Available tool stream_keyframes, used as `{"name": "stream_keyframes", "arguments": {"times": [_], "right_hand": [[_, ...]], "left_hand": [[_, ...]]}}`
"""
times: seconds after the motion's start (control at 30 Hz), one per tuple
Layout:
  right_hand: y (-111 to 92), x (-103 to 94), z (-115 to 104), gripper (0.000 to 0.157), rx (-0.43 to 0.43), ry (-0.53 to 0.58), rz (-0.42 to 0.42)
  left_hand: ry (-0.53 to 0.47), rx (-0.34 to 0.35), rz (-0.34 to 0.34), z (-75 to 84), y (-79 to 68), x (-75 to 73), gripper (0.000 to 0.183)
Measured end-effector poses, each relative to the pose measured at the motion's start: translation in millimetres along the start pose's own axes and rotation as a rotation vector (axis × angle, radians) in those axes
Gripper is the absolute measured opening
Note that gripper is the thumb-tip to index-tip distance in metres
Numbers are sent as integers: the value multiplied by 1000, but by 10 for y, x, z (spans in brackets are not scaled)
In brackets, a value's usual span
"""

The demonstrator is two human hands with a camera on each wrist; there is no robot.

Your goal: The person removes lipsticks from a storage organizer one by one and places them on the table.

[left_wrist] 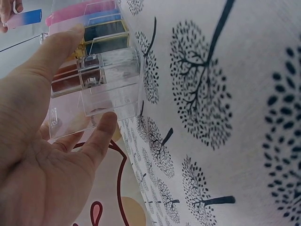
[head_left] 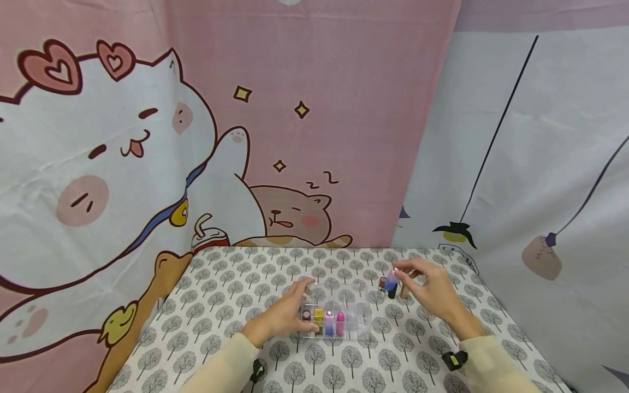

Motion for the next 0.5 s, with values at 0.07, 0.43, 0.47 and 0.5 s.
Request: {"name": "stream_keyframes", "arguments": {"times": [0.07,0.43,0.47,0.5], "right_hand": [[4,-27,39,33,8,0,9],[0,-160,253,28,58,-38,40],[-1,-170,275,28,66,-38,42],[-4,-181,297,28,74,-38,44]], "left_hand": [[1,1,2,3,0,-4,127],[-10,7,-3,5,-1,-7,127],[-8,8,-1,4,0,-10,127],[-5,7,-2,3,3,-9,127]]}}
Point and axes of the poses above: each hand's wrist, its own y-axis towards the middle knuckle, its own x-axis out of the palm, z = x × y, the point moved 6 cm from there along y, towards the middle knuckle, and after that the axes turned 5 degrees about y, right-handed, at the moved point
